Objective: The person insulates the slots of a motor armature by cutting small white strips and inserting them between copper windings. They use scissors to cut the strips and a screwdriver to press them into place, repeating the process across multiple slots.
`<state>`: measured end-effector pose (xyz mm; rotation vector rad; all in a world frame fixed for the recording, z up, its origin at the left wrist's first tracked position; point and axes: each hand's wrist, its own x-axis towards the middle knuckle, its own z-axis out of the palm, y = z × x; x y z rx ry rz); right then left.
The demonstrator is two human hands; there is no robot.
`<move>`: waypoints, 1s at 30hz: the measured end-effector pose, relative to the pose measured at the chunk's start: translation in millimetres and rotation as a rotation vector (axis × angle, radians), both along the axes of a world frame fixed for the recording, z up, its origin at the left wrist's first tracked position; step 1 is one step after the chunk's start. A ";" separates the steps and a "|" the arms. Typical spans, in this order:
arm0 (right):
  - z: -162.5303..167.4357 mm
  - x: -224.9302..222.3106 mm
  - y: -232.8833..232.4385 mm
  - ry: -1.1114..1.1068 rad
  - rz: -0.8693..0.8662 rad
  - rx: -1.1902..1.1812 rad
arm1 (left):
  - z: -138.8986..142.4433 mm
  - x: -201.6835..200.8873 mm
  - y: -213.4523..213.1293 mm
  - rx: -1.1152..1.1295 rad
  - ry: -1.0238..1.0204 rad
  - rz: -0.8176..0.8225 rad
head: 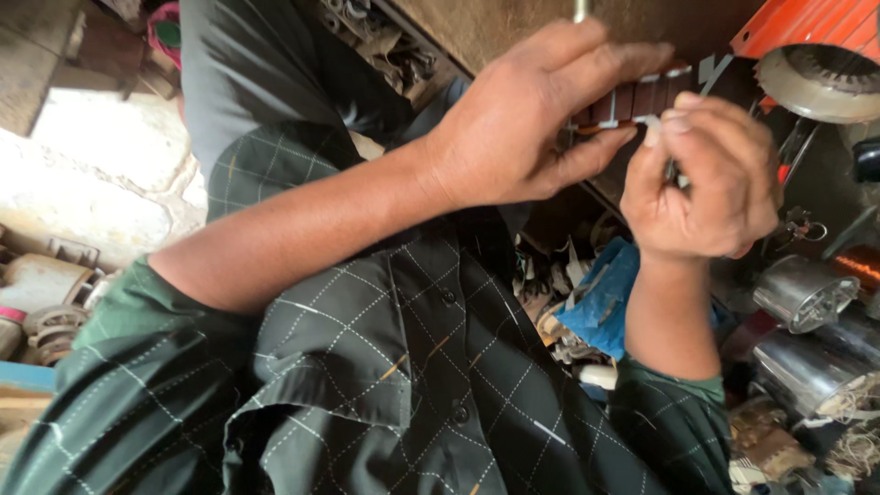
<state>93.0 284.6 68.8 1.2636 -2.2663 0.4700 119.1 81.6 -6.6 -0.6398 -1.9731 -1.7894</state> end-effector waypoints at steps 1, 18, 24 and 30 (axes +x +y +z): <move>-3.7 -2.8 5.2 -0.027 0.034 -0.049 | -2.4 1.2 2.6 0.006 -0.002 -0.008; -11.1 -12.1 17.9 0.103 0.062 0.104 | -13.9 -5.6 16.3 -0.003 0.031 0.021; -10.8 -8.4 2.9 0.188 -0.005 0.165 | -15.8 -9.8 15.3 -0.015 0.060 0.056; 2.9 -6.1 -3.4 0.162 0.064 0.279 | -18.3 -8.4 15.0 0.003 0.058 0.069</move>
